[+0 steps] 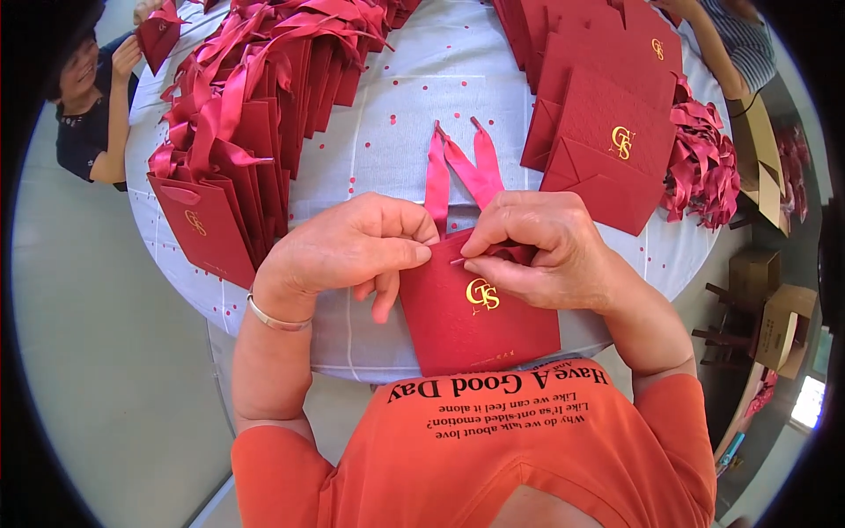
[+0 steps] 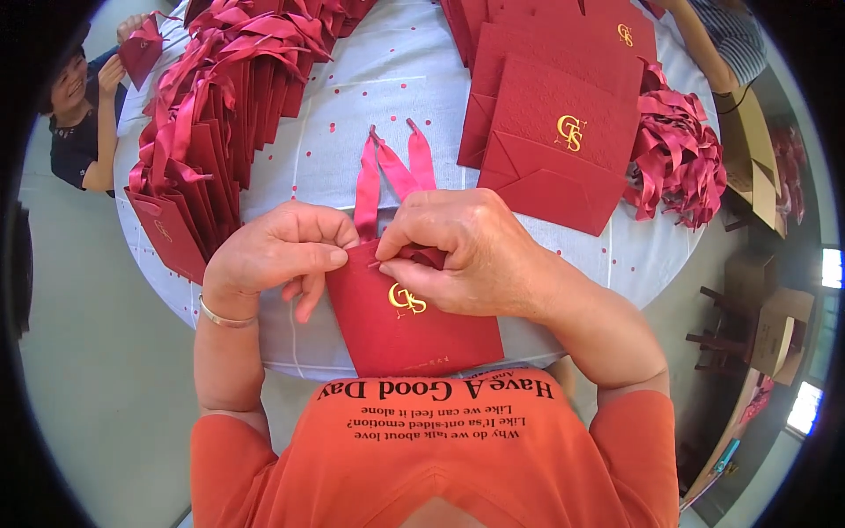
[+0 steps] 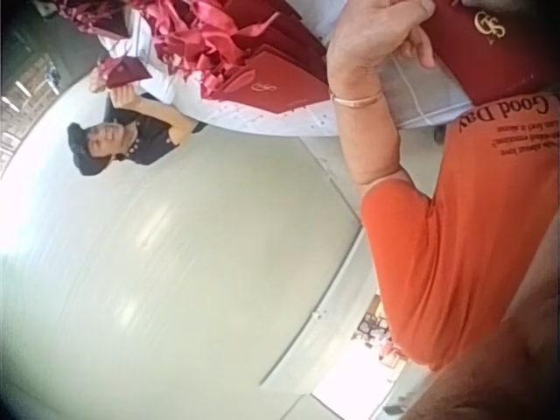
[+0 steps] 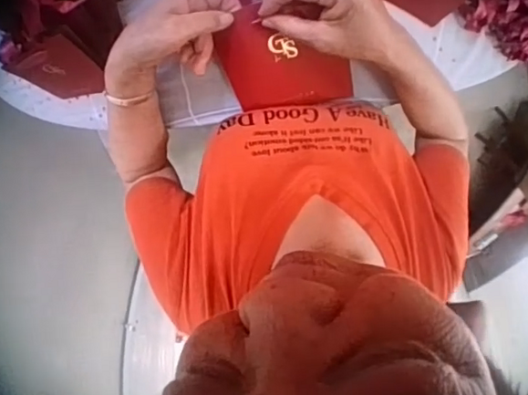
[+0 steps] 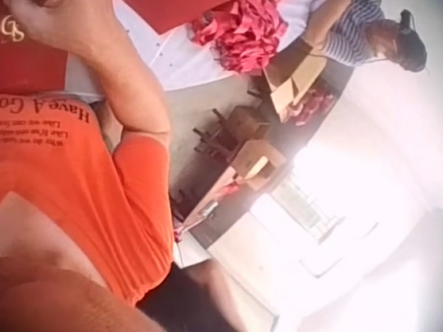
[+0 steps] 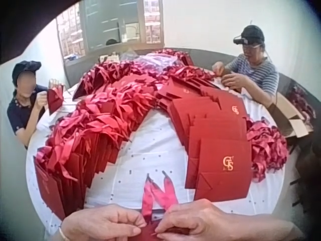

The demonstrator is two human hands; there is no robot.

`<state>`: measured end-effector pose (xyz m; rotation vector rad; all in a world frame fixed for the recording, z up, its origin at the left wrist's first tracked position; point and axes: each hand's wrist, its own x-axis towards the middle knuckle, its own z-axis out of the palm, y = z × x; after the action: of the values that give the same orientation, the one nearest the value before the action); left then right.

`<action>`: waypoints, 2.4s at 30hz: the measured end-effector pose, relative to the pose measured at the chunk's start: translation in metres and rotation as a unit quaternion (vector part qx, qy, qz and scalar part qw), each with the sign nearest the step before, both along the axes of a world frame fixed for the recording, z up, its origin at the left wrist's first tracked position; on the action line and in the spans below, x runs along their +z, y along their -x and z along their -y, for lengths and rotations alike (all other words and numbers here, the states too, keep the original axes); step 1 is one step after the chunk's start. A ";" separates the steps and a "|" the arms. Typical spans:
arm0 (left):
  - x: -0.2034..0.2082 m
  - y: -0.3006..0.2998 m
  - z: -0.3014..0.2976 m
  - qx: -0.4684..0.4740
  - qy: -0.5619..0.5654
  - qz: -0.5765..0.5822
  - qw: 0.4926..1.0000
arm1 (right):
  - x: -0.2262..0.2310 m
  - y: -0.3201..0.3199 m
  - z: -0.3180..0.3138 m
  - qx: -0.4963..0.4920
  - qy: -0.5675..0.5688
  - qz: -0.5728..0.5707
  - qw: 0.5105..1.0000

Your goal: The person assembles gift bags by threading ribbon handles through slots in paper bags by hand and placing the finished bags onto the table.

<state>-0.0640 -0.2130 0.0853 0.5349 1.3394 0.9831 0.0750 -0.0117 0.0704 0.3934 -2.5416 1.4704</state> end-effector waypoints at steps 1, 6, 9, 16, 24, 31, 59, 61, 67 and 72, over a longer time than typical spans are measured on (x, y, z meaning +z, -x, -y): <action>-0.001 0.001 0.000 -0.001 0.005 -0.003 1.000 | 0.000 0.000 0.000 -0.001 0.005 -0.009 1.000; -0.006 0.000 0.000 0.009 -0.032 0.055 0.998 | 0.000 -0.001 -0.002 -0.007 0.004 0.002 1.000; -0.007 0.000 -0.001 0.010 -0.034 0.061 0.998 | 0.000 -0.002 -0.003 -0.009 -0.010 0.004 1.000; -0.003 -0.003 -0.002 0.027 -0.015 0.028 0.999 | -0.004 -0.003 0.011 -0.025 -0.080 -0.179 0.980; 0.004 -0.008 -0.001 0.035 0.000 -0.009 0.999 | -0.005 -0.004 0.021 -0.025 -0.096 -0.165 0.981; 0.000 -0.011 -0.002 0.022 0.013 -0.040 0.999 | 0.001 -0.007 0.029 -0.025 -0.178 -0.102 0.978; 0.009 -0.019 0.000 -0.010 -0.034 -0.119 0.992 | 0.015 -0.001 0.055 -0.136 -0.126 0.099 0.978; 0.010 -0.022 0.000 0.002 -0.037 -0.132 0.991 | 0.018 -0.005 0.054 -0.131 -0.229 0.057 0.963; 0.011 -0.032 0.000 0.049 -0.044 -0.217 0.974 | 0.039 0.007 -0.007 -0.025 0.076 0.097 0.992; 0.015 -0.035 -0.001 0.032 -0.033 -0.267 0.963 | 0.039 0.028 -0.021 0.094 0.053 0.244 0.964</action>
<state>-0.0288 -0.2119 0.1003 0.8528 1.8150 0.9758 0.0474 0.0095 0.1093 0.2877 -2.8344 1.9750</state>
